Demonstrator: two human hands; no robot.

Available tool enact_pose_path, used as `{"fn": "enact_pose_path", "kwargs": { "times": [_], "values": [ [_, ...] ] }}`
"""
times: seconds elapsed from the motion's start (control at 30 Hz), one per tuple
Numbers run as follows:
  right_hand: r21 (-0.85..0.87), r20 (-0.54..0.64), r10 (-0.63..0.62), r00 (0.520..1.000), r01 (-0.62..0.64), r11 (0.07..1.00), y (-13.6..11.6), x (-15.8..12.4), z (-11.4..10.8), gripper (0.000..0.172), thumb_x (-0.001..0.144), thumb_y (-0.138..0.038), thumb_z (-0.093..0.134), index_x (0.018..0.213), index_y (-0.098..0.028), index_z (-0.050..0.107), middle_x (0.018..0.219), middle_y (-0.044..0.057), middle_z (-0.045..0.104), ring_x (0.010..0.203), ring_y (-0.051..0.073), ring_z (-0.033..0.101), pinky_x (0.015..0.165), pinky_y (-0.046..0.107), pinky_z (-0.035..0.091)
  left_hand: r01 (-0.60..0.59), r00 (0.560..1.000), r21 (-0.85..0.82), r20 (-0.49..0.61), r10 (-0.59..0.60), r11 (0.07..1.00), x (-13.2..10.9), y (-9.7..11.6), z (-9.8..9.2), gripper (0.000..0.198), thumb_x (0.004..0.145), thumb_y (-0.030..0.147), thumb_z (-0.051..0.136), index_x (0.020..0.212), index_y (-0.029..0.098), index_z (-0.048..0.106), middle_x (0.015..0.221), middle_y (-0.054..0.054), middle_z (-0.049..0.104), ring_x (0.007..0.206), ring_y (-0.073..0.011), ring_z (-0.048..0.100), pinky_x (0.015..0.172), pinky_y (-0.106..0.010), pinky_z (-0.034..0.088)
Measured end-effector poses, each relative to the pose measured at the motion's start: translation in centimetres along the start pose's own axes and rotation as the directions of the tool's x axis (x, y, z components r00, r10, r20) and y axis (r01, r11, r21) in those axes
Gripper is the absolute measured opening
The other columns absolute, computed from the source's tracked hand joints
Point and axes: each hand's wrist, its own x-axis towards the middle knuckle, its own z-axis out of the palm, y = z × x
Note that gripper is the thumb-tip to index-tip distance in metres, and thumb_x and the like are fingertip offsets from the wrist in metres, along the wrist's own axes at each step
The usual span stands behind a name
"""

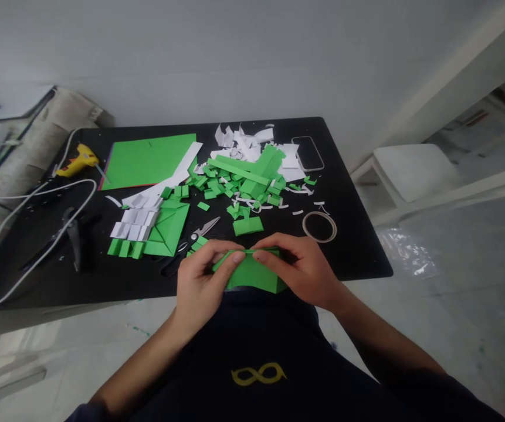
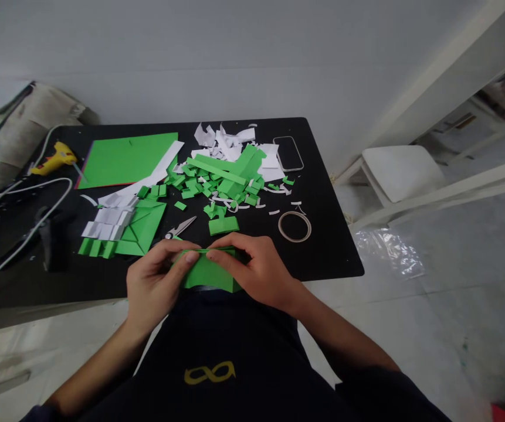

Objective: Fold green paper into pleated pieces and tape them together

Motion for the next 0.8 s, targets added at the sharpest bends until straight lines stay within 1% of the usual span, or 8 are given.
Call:
{"fn": "enact_pose_path", "kwargs": {
  "times": [0.1, 0.27, 0.47, 0.63, 0.73, 0.8],
  "values": [
    [0.008, 0.006, -0.005, 1.000, 0.005, 1.000, -0.10, 0.07, -0.05, 0.016, 0.100, -0.036, 0.074, 0.099, -0.022, 0.083, 0.082, -0.001, 0.079, 0.064, 0.012, 0.064, 0.057, 0.025, 0.044, -0.017, 1.000, 0.031, -0.006, 0.017, 0.999, -0.02, 0.01, -0.09, 0.004, 0.097, 0.023, 0.076, 0.098, 0.025, 0.080, 0.084, 0.003, 0.079, 0.069, -0.0097, 0.066, 0.066, -0.020, 0.052],
    [0.036, 0.008, -0.012, 1.000, 0.011, 0.999, -0.36, 0.22, -0.13, 0.015, 0.101, -0.031, 0.072, 0.095, -0.022, 0.082, 0.082, -0.001, 0.078, 0.071, 0.014, 0.068, 0.064, 0.026, 0.048, -0.043, 0.999, 0.068, -0.012, 0.044, 0.997, 0.03, 0.16, 0.06, 0.006, 0.097, 0.020, 0.076, 0.096, 0.024, 0.079, 0.078, 0.004, 0.076, 0.064, -0.0082, 0.060, 0.061, -0.020, 0.048],
    [0.062, -0.024, 0.008, 1.000, -0.006, 0.998, -0.41, 0.07, 0.22, 0.015, 0.100, -0.031, 0.073, 0.092, -0.021, 0.080, 0.083, 0.000, 0.078, 0.072, 0.013, 0.068, 0.063, 0.026, 0.048, -0.065, 0.998, 0.041, -0.009, 0.066, 0.997, 0.07, 0.23, 0.37, 0.005, 0.097, 0.019, 0.075, 0.097, 0.023, 0.077, 0.080, 0.003, 0.076, 0.066, -0.0087, 0.063, 0.063, -0.020, 0.050],
    [0.061, -0.053, -0.006, 0.999, 0.009, 0.998, -0.39, 0.00, 0.47, 0.011, 0.098, -0.031, 0.076, 0.093, -0.021, 0.080, 0.083, 0.000, 0.078, 0.071, 0.014, 0.068, 0.061, 0.026, 0.048, -0.063, 0.998, 0.044, -0.021, 0.064, 0.997, 0.15, 0.42, 0.46, 0.004, 0.097, 0.019, 0.074, 0.095, 0.022, 0.076, 0.077, 0.003, 0.074, 0.066, -0.0095, 0.063, 0.062, -0.021, 0.050],
    [0.082, -0.064, 0.034, 0.997, -0.029, 0.996, -0.46, 0.02, 0.40, 0.013, 0.098, -0.031, 0.076, 0.090, -0.022, 0.080, 0.082, 0.001, 0.078, 0.072, 0.014, 0.069, 0.062, 0.026, 0.050, -0.061, 0.998, 0.039, -0.020, 0.061, 0.997, 0.12, 0.40, 0.44, 0.003, 0.097, 0.021, 0.075, 0.095, 0.021, 0.076, 0.078, 0.002, 0.074, 0.066, -0.0104, 0.063, 0.062, -0.023, 0.050],
    [0.135, -0.068, 0.084, 0.994, -0.074, 0.988, -0.46, 0.07, 0.26, 0.013, 0.096, -0.034, 0.077, 0.091, -0.022, 0.080, 0.084, 0.002, 0.079, 0.075, 0.016, 0.070, 0.062, 0.026, 0.052, -0.040, 0.999, 0.038, -0.031, 0.041, 0.998, 0.06, 0.23, 0.39, 0.003, 0.097, 0.023, 0.075, 0.095, 0.022, 0.076, 0.076, 0.002, 0.072, 0.066, -0.0106, 0.061, 0.062, -0.023, 0.048]
  ]
}}
